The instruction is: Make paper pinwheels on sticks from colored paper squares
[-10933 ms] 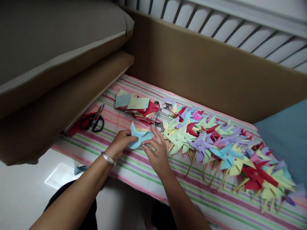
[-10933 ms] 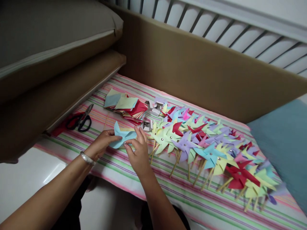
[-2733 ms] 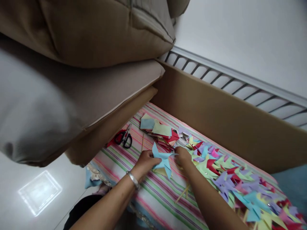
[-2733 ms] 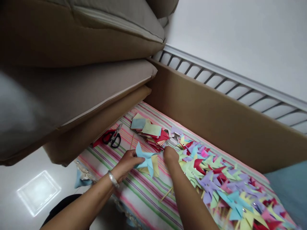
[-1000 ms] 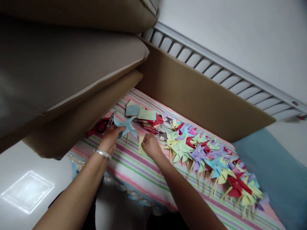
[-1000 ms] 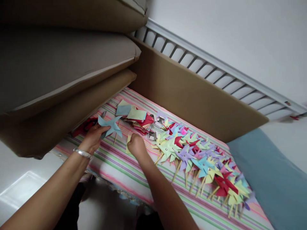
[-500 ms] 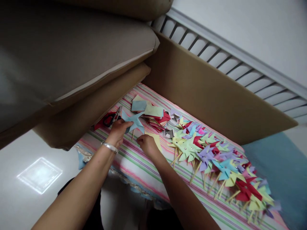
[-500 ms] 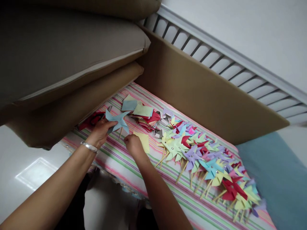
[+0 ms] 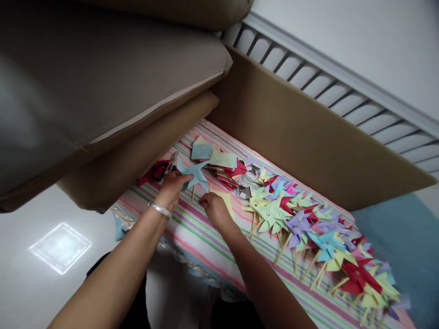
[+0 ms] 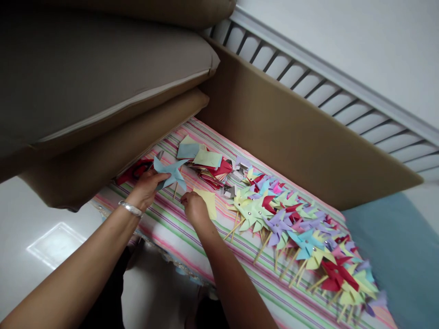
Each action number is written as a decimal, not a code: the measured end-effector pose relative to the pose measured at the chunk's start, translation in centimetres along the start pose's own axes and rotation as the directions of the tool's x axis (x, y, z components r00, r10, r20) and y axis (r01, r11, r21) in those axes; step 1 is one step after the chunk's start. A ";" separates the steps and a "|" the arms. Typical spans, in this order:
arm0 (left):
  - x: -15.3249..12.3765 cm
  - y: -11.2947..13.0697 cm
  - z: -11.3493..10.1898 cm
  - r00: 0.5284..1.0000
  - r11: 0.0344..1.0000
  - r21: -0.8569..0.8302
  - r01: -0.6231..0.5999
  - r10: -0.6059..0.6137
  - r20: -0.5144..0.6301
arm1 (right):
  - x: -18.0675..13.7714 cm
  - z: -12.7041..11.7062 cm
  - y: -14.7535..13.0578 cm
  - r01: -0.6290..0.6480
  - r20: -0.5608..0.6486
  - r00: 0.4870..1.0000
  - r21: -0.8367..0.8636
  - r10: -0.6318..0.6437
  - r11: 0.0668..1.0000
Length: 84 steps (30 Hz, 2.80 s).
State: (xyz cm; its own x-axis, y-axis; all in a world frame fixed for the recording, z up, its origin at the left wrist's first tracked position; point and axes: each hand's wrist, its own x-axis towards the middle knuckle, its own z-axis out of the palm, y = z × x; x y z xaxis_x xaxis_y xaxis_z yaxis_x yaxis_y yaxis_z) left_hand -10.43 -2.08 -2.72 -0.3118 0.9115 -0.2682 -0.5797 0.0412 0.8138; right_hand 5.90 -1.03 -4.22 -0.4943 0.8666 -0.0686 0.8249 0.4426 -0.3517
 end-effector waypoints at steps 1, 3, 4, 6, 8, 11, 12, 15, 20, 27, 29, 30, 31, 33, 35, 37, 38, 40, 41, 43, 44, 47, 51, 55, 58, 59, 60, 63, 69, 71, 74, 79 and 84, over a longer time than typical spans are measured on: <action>0.0 0.0 0.0 1.000 1.000 0.009 -0.003 0.003 -0.002 | 0.0 0.0 -0.1 0.003 0.013 1.000 -0.014 -0.002 1.000; 0.1 -0.1 0.0 1.000 1.000 0.025 -0.013 0.013 0.001 | 0.0 -0.1 -0.3 0.012 0.034 0.999 -0.053 -0.010 0.999; 0.1 -0.2 0.0 1.000 1.000 0.027 -0.015 0.015 0.007 | 0.0 -0.1 -0.4 0.018 0.046 0.999 -0.074 -0.015 0.997; 0.1 -0.2 -0.1 1.000 1.000 0.019 -0.010 0.010 0.020 | 0.0 -0.1 -0.6 0.022 0.064 0.998 -0.107 -0.015 0.994; 0.1 -0.2 -0.1 1.000 1.000 -0.001 0.006 -0.006 0.024 | 0.1 -0.2 -0.7 0.015 0.072 0.997 -0.108 -0.008 0.994; 0.0 -0.1 0.0 1.000 1.000 -0.020 0.014 -0.014 0.020 | 0.0 -0.3 -0.8 0.025 0.058 0.998 -0.053 -0.021 0.998; -0.1 -0.1 0.0 1.000 1.000 -0.015 0.014 -0.014 0.020 | 0.0 -0.3 -0.7 0.034 0.051 0.998 -0.030 -0.032 0.999; -0.2 0.0 0.1 1.000 1.000 0.016 0.006 -0.006 0.024 | -0.1 -0.3 -0.7 0.043 0.042 0.998 0.033 -0.044 0.999; -0.2 0.0 0.3 1.000 0.999 0.036 0.012 -0.013 0.011 | 0.0 0.1 -0.6 0.026 0.062 0.998 0.005 -0.026 1.000; -0.5 0.0 0.6 1.000 1.000 0.019 0.003 -0.004 0.008 | -0.2 0.4 -1.1 0.055 0.067 0.997 -0.100 -0.049 0.993; -0.6 -0.1 0.9 1.000 1.000 0.021 0.002 -0.002 0.011 | -0.3 0.2 -1.4 0.097 0.065 0.994 -0.141 -0.088 0.985; -0.6 -0.2 1.0 1.000 1.000 0.026 0.009 -0.009 0.006 | -0.3 0.0 -1.6 0.118 0.075 0.991 -0.164 -0.107 0.979; -0.6 -0.3 1.2 1.000 0.999 0.029 0.018 -0.018 0.004 | -0.3 -0.1 -1.8 0.135 0.091 0.989 -0.183 -0.119 0.974; -0.6 -0.4 1.4 0.999 0.999 0.029 0.031 -0.032 0.013 | -0.2 -0.1 -2.1 0.154 0.118 0.984 -0.210 -0.132 0.966; -0.6 -0.4 1.5 0.999 0.999 0.023 0.032 -0.032 0.024 | -0.4 0.0 -2.3 0.154 0.119 0.984 -0.203 -0.131 0.967; -0.7 -0.4 1.3 0.999 0.999 0.028 0.029 -0.029 0.027 | -1.1 0.1 -2.2 0.118 0.077 0.991 -0.133 -0.109 0.984; -0.8 -0.3 1.2 0.999 0.999 0.035 0.031 -0.032 0.026 | -1.7 0.1 -2.0 0.092 0.044 0.995 -0.065 -0.090 0.994; -1.0 -0.2 1.0 0.999 0.998 0.043 0.034 -0.036 0.035 | -3.4 -0.5 -1.5 0.048 -0.042 0.998 0.120 -0.043 0.992; -1.0 -0.2 1.0 0.998 0.998 0.047 0.036 -0.038 0.043 | -4.4 -1.1 -1.1 0.036 -0.092 0.996 0.217 -0.016 0.975; -1.3 -0.3 1.3 0.997 0.997 0.064 0.046 -0.050 0.061 | -6.0 -2.7 -0.2 0.034 -0.199 0.979 0.380 0.046 0.924; -1.4 -0.5 1.6 0.996 0.996 0.073 0.051 -0.057 0.076 | -6.6 -3.7 0.3 0.043 -0.258 0.963 0.436 0.079 0.899; -2.1 -1.4 3.0 0.990 0.994 0.090 0.060 -0.071 0.121 | -7.2 -6.1 1.3 0.098 -0.409 0.899 0.538 0.158 0.837; -3.0 -2.9 5.3 0.981 0.990 0.114 0.077 -0.096 0.168 | -6.0 -6.8 1.8 0.138 -0.428 0.881 0.640 0.203 0.756; -3.4 -4.2 7.1 0.982 0.984 0.158 0.085 -0.109 0.151 | -5.0 -5.9 2.4 0.118 -0.399 0.889 0.672 0.224 0.731; -3.4 -4.9 8.0 0.979 0.983 0.159 0.091 -0.117 0.166 | -4.9 -5.6 3.4 0.086 -0.386 0.887 0.677 0.254 0.731; -3.4 -5.1 8.2 0.976 0.983 0.156 0.099 -0.126 0.175 | -5.0 -5.6 3.7 0.078 -0.383 0.885 0.682 0.264 0.728; -3.4 -5.2 8.3 0.973 0.983 0.150 0.109 -0.136 0.185 | -5.0 -5.6 4.1 0.071 -0.380 0.884 0.687 0.274 0.723; -3.6 -5.6 8.7 0.967 0.981 0.136 0.135 -0.160 0.196 | -5.1 -5.6 4.7 0.061 -0.372 0.882 0.700 0.290 0.712; -3.8 -6.1 8.8 0.960 0.981 0.146 0.128 -0.159 0.232 | -5.1 -5.3 4.9 0.042 -0.367 0.885 0.676 0.286 0.735; -3.8 -6.2 8.7 0.957 0.982 0.140 0.125 -0.157 0.246 | -5.1 -5.2 4.9 0.041 -0.367 0.885 0.675 0.287 0.737; -3.7 -6.2 8.4 0.950 0.981 0.143 0.132 -0.166 0.263 | -5.0 -5.1 5.0 0.013 -0.352 0.886 0.668 0.301 0.744; -3.6 -6.0 8.2 0.949 0.981 0.140 0.132 -0.166 0.269 | -4.6 -4.9 5.0 -0.043 -0.312 0.882 0.693 0.353 0.720; -3.6 -6.0 8.0 0.944 0.980 0.138 0.144 -0.178 0.278 | -4.6 -5.0 5.0 -0.045 -0.305 0.878 0.715 0.369 0.698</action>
State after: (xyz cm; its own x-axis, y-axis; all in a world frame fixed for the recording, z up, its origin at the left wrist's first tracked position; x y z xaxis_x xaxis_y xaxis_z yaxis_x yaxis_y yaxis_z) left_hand 0.21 -2.36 -2.55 0.0183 0.9668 -0.2547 -0.5089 0.2283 0.8300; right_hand 13.67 -1.68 -1.00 -0.0456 0.9945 0.0947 0.4021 0.1050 -0.9096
